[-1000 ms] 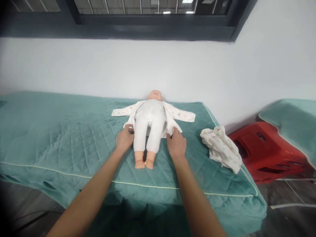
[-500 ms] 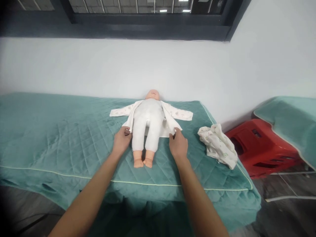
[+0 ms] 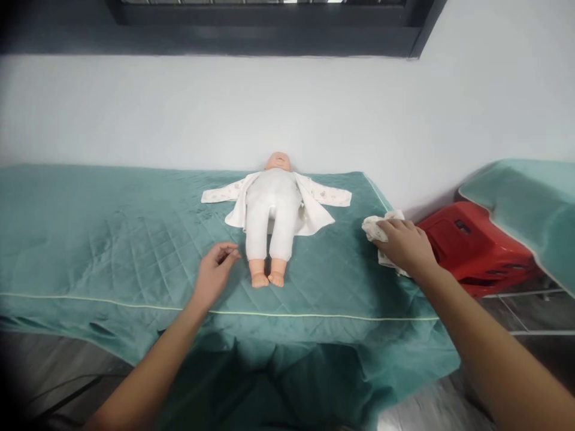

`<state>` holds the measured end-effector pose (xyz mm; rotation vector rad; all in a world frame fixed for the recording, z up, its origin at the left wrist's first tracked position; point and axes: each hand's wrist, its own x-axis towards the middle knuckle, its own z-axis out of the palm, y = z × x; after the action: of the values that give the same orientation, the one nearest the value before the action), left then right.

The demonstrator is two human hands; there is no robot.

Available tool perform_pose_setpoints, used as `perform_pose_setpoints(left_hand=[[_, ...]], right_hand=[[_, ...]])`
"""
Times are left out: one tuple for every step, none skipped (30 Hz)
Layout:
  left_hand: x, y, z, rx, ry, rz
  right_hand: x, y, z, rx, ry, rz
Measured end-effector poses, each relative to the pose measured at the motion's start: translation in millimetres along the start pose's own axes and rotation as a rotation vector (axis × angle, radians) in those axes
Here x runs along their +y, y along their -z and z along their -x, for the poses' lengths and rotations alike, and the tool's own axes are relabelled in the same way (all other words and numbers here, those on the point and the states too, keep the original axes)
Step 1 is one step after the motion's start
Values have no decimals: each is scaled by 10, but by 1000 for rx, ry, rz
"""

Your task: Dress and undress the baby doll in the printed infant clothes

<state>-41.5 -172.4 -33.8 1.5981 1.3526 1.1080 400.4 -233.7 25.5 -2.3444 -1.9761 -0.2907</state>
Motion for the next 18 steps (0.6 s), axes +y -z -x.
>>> perform_pose_setpoints(left_hand=[[38, 12, 47, -20, -8, 24], [79, 30, 84, -35, -20, 42], [122, 56, 109, -47, -35, 55], [169, 93, 122, -54, -50, 67], [222, 138, 121, -55, -66, 79], [283, 191, 110, -55, -84, 90], [357, 248, 88, -55, -103, 101], [450, 302, 60, -57, -124, 111], [564, 350, 29, -65, -147, 121], [704, 387, -2, -78, -169, 130], [869, 409, -29, -96, -195, 139], [1057, 417, -50, -121, -222, 152], [1263, 411, -64, -163, -252, 166], [1480, 397, -70, -213, -302, 189], [1699, 379, -68, -279, -361, 216], [1911, 364, -59, -354, -434, 242], [2109, 358, -44, -410, -502, 240], [2287, 365, -24, -447, -564, 216]], right_hand=[[40, 28, -74, -32, 38, -8], [64, 72, -150, -77, 30, -4], [73, 133, -222, -112, 17, 1], [70, 214, -286, -143, -5, 7], [56, 315, -336, -168, -20, 6], [30, 434, -372, -178, 0, -15], [-9, 571, -392, -177, -3, -43], [-64, 725, -397, -165, 4, -88], [-135, 894, -389, -160, 7, -149], [-226, 1079, -371, -166, 17, -216], [-334, 1278, -345, -193, 83, -287], [-460, 1492, -313, -209, 164, -343], [-599, 1718, -276, -200, 232, -372], [-747, 1952, -236, -213, 291, -391], [-897, 2188, -192, -224, 334, -401], [-1043, 2421, -147, -223, 363, -410], [-1178, 2641, -101, -201, 383, -426], [-1296, 2844, -58, -172, 402, -447]])
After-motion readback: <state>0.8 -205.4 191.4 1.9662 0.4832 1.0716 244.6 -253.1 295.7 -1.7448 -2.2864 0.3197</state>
